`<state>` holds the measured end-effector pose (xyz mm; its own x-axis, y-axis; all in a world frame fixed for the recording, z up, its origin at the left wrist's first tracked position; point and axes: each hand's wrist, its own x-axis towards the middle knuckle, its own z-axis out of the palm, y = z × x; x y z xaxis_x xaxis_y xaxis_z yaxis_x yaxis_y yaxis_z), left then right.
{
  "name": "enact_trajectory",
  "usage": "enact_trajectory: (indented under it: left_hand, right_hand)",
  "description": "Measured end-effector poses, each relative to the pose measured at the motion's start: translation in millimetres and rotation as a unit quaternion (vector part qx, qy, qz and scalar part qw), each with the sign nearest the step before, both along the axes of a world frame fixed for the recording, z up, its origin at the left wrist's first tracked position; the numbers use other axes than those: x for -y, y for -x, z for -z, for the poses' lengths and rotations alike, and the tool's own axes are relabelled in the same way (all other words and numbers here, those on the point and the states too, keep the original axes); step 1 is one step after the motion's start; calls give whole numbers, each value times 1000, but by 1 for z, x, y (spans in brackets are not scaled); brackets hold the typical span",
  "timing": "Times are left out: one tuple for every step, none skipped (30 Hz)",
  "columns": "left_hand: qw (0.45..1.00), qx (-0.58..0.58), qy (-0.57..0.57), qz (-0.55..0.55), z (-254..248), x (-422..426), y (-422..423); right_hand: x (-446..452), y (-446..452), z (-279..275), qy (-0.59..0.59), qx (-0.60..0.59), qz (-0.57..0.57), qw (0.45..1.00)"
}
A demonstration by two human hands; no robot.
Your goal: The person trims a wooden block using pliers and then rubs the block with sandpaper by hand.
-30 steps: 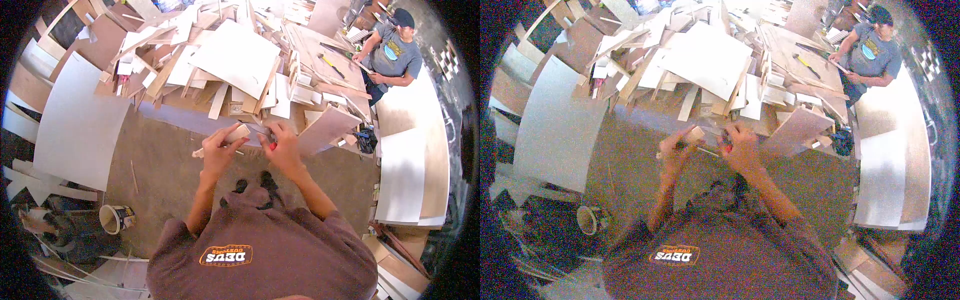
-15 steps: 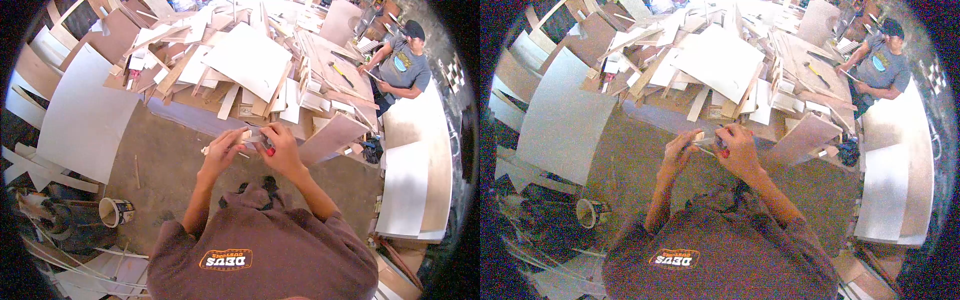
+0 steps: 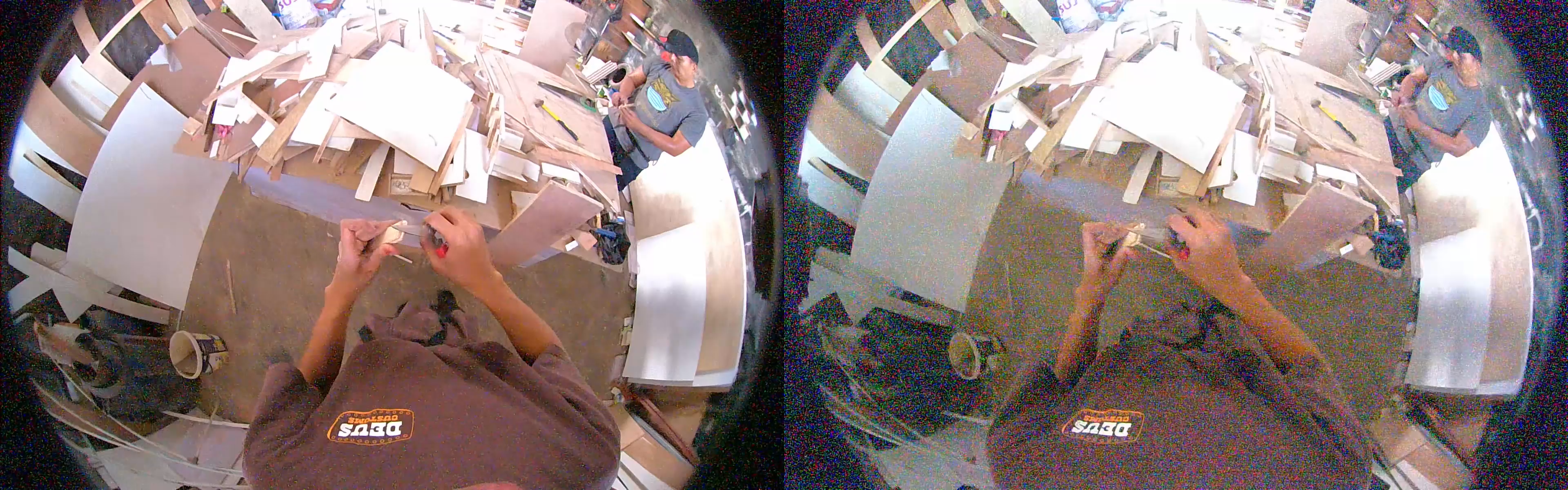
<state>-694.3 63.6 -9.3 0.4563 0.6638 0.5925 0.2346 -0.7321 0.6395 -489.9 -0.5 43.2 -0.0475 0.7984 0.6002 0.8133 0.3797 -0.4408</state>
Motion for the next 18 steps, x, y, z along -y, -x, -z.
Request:
enact_trajectory:
  left_hand:
    - [1000,-1,-3,3,9,-3,-3]
    - [996,69,46,41,27,-8,-6]
    - [983,136,95,81,21,-8,-10]
    - [983,134,96,85,14,-7,-11]
    - [994,68,60,55,8,-4,-10]
    - [999,2,23,22,-2,-1,-10]
    - [1000,2,21,23,-2,-4,-12]
    - [999,6,28,27,0,-4,-14]
    - [999,10,37,30,3,-4,-15]
    - [999,6,38,31,4,-4,-14]
    - [999,-2,35,24,5,-6,-14]
    - [999,-10,32,17,7,-7,-14]
    - [999,-12,32,19,9,-8,-16]
    - [992,66,96,47,12,-8,-19]
    - [974,143,159,75,12,-8,-20]
    - [974,142,159,75,12,-9,-20]
    - [982,112,138,72,11,-11,-18]
    - [985,96,129,69,7,-10,-16]
  right_hand:
    - [2,-2,1,24,2,16,1000]
    - [4,-3,2,50,4,33,998]
    - [5,-5,6,49,0,38,998]
    - [6,-9,11,62,-12,38,997]
    - [7,-11,14,75,-24,36,996]
    - [7,-11,16,75,-25,37,996]
    - [5,-11,16,45,-44,30,998]
    - [4,-11,16,17,-63,23,998]
    - [4,-11,14,17,-65,23,997]
    - [5,-10,9,14,-74,8,997]
    - [5,-10,5,10,-83,-8,996]
    - [5,-11,2,9,-86,-6,996]
    - [5,-13,0,7,-58,-21,998]
    - [5,-14,-1,5,-29,-36,999]
    - [5,-14,1,5,-31,-35,999]
    - [5,-13,4,30,-48,-37,998]
    - [4,-13,6,56,-64,-41,996]
    - [2,-12,8,58,-65,-42,995]
